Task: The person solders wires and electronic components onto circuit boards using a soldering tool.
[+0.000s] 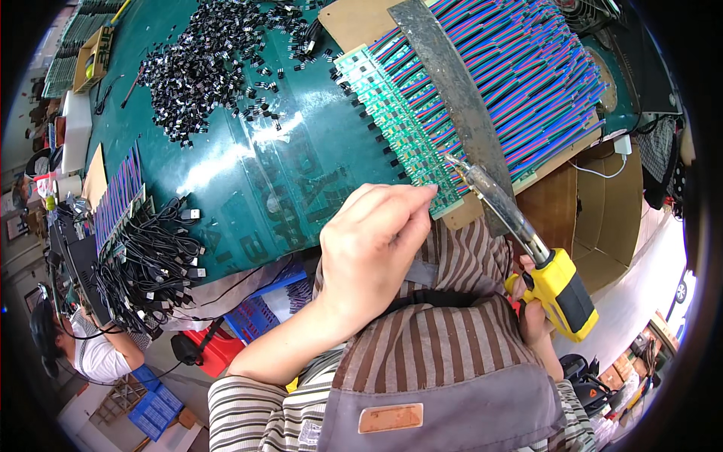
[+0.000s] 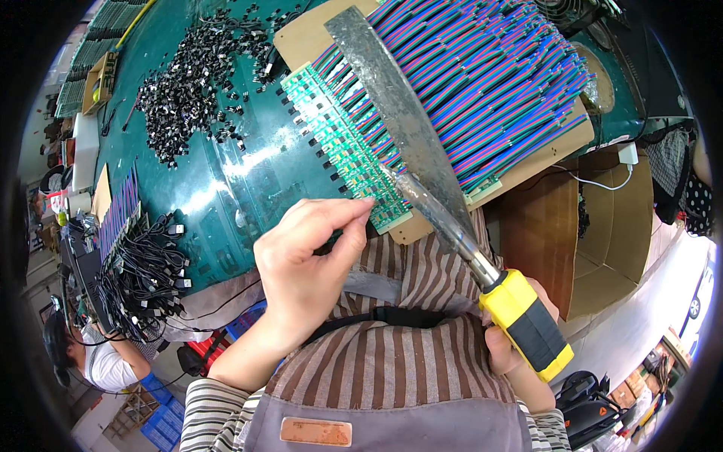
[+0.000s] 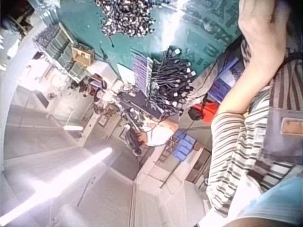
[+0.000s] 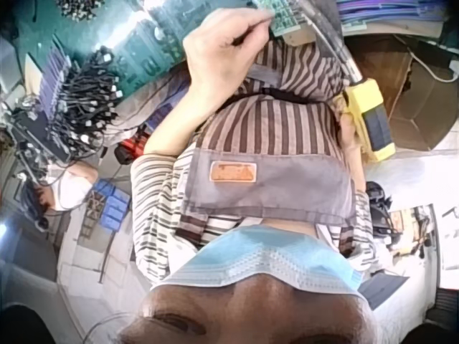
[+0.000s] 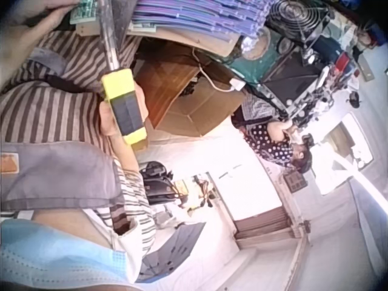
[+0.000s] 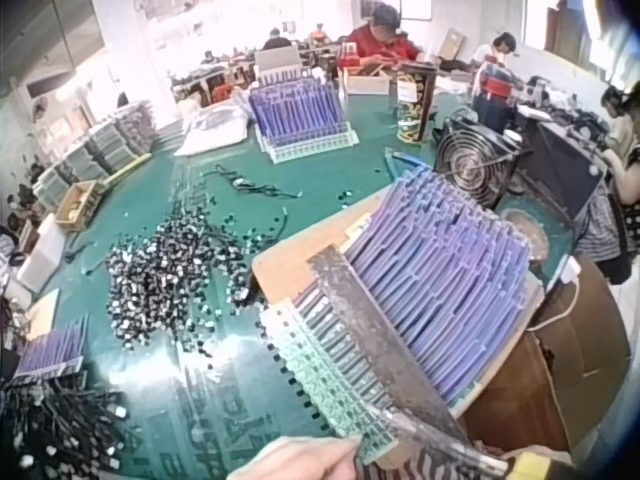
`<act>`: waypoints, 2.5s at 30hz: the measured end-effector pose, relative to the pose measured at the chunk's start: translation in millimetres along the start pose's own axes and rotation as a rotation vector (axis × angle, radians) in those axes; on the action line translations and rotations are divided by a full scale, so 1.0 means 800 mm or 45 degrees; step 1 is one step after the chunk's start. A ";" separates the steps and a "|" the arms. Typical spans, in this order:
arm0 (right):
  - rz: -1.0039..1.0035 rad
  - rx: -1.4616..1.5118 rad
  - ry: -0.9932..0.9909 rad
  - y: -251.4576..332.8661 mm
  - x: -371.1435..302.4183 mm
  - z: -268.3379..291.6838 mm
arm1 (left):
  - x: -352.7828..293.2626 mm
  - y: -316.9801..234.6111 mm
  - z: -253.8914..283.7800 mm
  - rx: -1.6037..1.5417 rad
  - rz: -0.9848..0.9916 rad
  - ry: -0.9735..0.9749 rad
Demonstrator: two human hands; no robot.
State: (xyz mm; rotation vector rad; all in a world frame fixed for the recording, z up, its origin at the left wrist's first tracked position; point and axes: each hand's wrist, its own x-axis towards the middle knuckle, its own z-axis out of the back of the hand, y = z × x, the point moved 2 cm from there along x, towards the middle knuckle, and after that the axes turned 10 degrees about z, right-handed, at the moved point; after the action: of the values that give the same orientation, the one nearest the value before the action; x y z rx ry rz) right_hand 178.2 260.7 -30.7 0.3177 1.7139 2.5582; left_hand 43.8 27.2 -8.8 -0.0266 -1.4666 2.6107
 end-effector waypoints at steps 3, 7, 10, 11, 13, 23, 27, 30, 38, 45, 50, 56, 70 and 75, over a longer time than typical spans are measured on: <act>0.009 0.009 -0.021 -0.002 -0.003 0.001 | -0.015 0.001 -0.004 0.017 0.100 -0.112; -0.024 0.025 0.010 -0.006 -0.009 0.004 | -0.026 0.014 -0.015 -0.664 0.798 -0.056; 0.018 -0.037 0.073 -0.016 -0.018 0.014 | -0.019 0.018 -0.010 -0.865 0.978 0.043; 0.066 -0.084 0.112 -0.017 -0.020 0.016 | -0.015 0.022 -0.010 -0.871 0.990 0.112; -0.004 -0.061 0.084 -0.014 -0.019 0.013 | -0.008 0.026 -0.006 -0.889 1.027 0.178; 0.038 -0.078 0.182 0.002 -0.007 0.014 | 0.008 0.036 0.002 -0.900 1.236 0.360; 0.206 -0.206 0.209 0.004 -0.002 0.011 | 0.009 0.035 0.001 -0.900 1.248 0.340; 0.061 -0.105 0.213 0.008 0.000 0.008 | 0.008 0.033 0.000 -0.872 1.238 0.315; 0.109 -0.105 0.238 0.004 -0.004 0.009 | -0.001 0.029 -0.007 -0.892 1.130 0.205; 0.052 -0.140 0.208 0.000 -0.014 0.014 | -0.005 0.028 -0.009 -0.921 1.104 0.146; 0.161 -0.056 0.052 -0.023 -0.035 0.018 | -0.005 0.028 -0.009 -0.928 1.107 0.142; 0.035 -0.005 -0.004 -0.017 -0.027 0.012 | -0.006 0.033 -0.007 -0.925 1.084 0.163; 0.037 -0.129 -0.022 -0.016 -0.016 0.004 | 0.068 0.100 0.105 0.218 0.675 -0.404; -0.002 -0.095 0.010 -0.007 -0.007 -0.001 | 0.071 0.104 0.103 0.172 0.649 -0.300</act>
State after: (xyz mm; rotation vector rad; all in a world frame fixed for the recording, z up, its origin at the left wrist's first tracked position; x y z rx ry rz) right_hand 182.9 261.4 -36.9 0.3024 1.6158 2.6176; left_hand -29.3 -78.1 -33.5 -0.0925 -1.5119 3.2136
